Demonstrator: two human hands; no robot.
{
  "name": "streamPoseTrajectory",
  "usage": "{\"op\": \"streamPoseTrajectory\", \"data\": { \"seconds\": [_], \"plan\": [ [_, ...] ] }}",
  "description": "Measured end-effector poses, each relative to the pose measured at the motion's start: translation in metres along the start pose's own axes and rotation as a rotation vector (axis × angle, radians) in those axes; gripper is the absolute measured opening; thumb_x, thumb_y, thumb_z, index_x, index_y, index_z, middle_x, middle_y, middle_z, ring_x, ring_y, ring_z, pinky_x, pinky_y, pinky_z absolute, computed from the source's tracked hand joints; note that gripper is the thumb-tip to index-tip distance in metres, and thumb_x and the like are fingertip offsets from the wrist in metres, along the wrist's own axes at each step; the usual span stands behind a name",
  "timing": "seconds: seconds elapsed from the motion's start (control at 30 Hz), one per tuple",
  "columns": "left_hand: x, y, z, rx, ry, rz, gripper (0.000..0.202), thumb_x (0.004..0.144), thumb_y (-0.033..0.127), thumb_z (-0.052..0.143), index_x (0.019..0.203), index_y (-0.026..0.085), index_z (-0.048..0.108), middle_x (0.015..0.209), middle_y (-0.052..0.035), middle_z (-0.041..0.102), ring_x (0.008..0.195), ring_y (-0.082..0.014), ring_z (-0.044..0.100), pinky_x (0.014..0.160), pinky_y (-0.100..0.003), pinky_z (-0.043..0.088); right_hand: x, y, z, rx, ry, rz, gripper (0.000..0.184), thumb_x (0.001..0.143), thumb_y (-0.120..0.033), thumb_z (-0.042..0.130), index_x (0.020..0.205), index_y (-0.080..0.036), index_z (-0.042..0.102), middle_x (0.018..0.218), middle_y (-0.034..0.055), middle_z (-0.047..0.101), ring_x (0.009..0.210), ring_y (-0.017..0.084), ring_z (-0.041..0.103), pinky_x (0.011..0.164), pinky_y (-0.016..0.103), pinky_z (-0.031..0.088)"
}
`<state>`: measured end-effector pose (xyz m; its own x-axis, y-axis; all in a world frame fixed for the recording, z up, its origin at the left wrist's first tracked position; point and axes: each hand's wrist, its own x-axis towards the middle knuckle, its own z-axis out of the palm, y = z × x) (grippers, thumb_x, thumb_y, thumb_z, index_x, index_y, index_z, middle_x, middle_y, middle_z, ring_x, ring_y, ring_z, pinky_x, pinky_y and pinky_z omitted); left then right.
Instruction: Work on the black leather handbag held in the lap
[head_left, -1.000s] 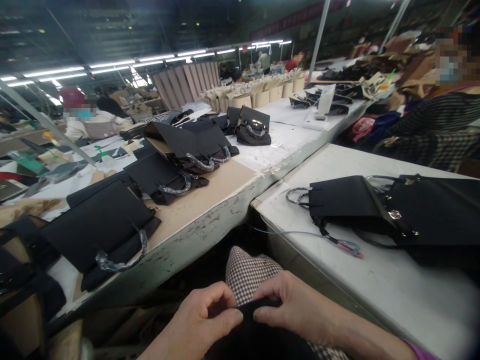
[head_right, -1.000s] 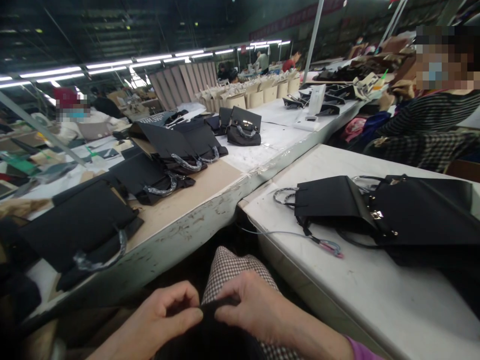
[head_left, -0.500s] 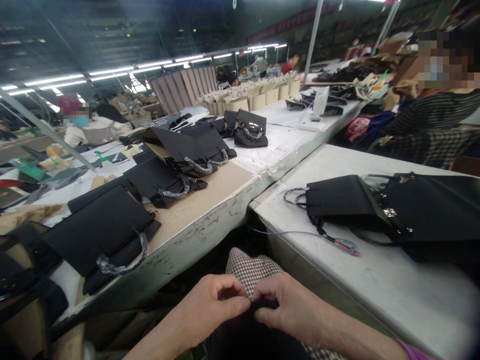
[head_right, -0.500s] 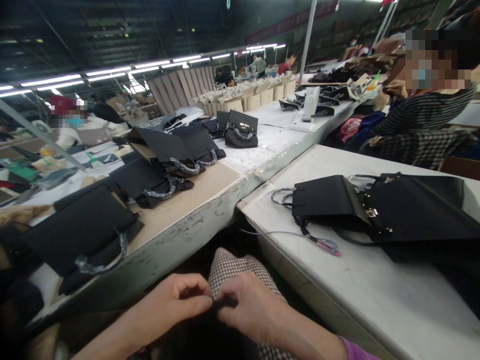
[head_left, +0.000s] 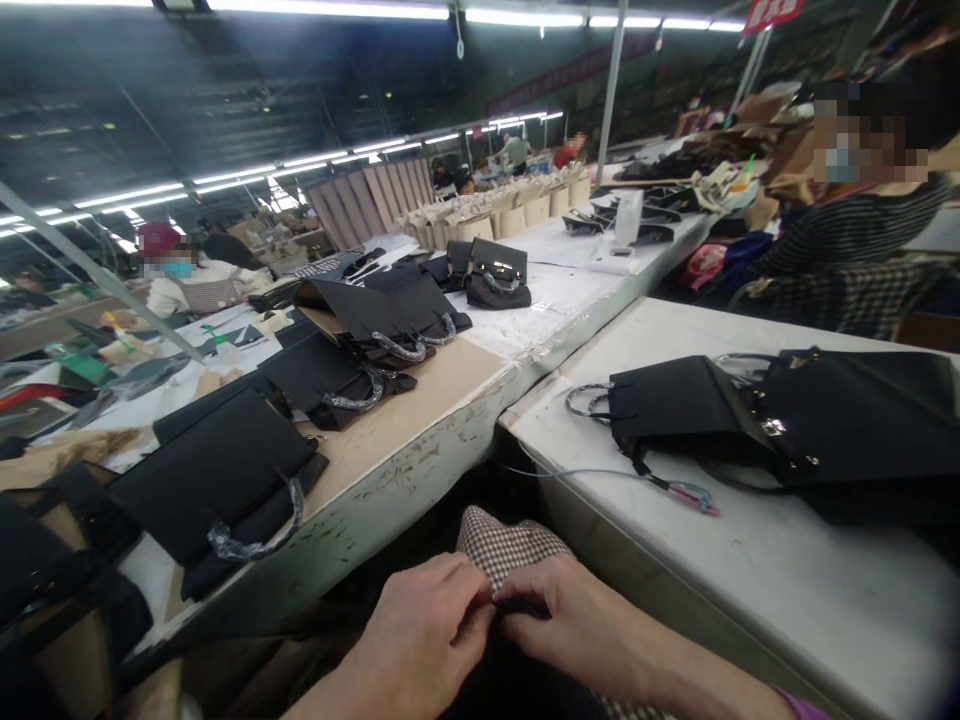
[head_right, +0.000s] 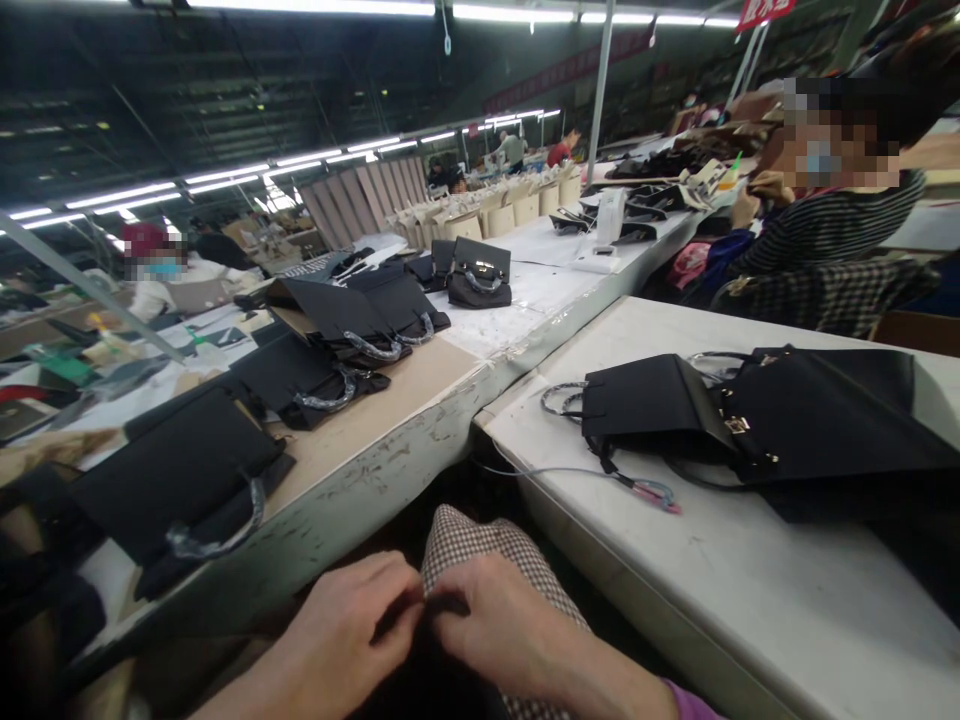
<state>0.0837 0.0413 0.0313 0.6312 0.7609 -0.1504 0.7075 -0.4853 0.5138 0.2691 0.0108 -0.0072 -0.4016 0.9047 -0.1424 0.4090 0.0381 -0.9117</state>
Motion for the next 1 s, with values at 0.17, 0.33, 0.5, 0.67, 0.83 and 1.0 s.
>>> {"op": "streamPoseTrajectory", "data": {
  "seconds": [0.17,0.33,0.5,0.67,0.83,1.0],
  "plan": [
    [-0.003,-0.013,-0.016,-0.495,-0.199,-0.2,0.013,0.082,0.026,0.064,0.085,0.016,0.072,0.076,0.0013,0.066,0.07,-0.0134,0.054,0.064,-0.023,0.04,-0.005,-0.007,-0.012,0.09,-0.104,0.014,0.018,0.079,-0.015,0.053,0.073,-0.016,0.071,0.059,-0.0063,0.047,0.057,0.01,0.042,0.056,0.02,0.037],
    [-0.002,-0.021,-0.031,-0.694,-0.34,-0.265,0.022,0.079,0.024,0.065,0.096,0.014,0.075,0.078,-0.0005,0.068,0.07,-0.0131,0.054,0.066,-0.024,0.04,-0.011,-0.014,-0.02,0.161,-0.144,0.045,0.024,0.082,-0.018,0.053,0.09,-0.019,0.076,0.068,-0.0043,0.055,0.064,0.012,0.048,0.063,0.02,0.041],
    [0.001,-0.018,-0.033,-0.572,-0.344,-0.231,0.022,0.081,0.026,0.062,0.095,0.016,0.076,0.073,0.0012,0.064,0.066,-0.0121,0.049,0.061,-0.023,0.036,-0.008,-0.017,-0.018,0.109,-0.125,0.042,0.023,0.081,-0.017,0.053,0.087,-0.018,0.076,0.067,-0.0046,0.056,0.063,0.011,0.048,0.062,0.02,0.041],
    [0.005,-0.016,-0.029,-0.454,-0.325,-0.201,0.024,0.081,0.028,0.057,0.09,0.017,0.076,0.066,0.0033,0.059,0.061,-0.0112,0.045,0.055,-0.021,0.032,-0.006,-0.017,-0.013,0.027,-0.083,0.036,0.023,0.08,-0.016,0.053,0.085,-0.019,0.076,0.066,-0.0051,0.058,0.063,0.012,0.051,0.061,0.021,0.04],
    [0.019,-0.002,-0.045,-0.149,-0.336,-0.053,0.019,0.073,0.023,0.058,0.068,0.016,0.075,0.052,0.0041,0.049,0.055,-0.0099,0.04,0.05,-0.02,0.029,-0.006,-0.016,-0.01,0.01,-0.065,0.011,0.023,0.081,-0.015,0.053,0.081,-0.019,0.076,0.067,-0.0037,0.064,0.066,0.013,0.055,0.066,0.022,0.043],
    [0.037,0.014,-0.061,0.051,-0.43,0.103,0.015,0.067,0.021,0.059,0.057,0.019,0.071,0.044,0.0049,0.038,0.048,-0.0101,0.036,0.046,-0.021,0.028,-0.006,-0.013,-0.01,0.016,-0.065,0.003,0.022,0.081,-0.015,0.054,0.072,-0.018,0.073,0.062,-0.0031,0.064,0.067,0.015,0.058,0.069,0.022,0.045]
  ]
}}
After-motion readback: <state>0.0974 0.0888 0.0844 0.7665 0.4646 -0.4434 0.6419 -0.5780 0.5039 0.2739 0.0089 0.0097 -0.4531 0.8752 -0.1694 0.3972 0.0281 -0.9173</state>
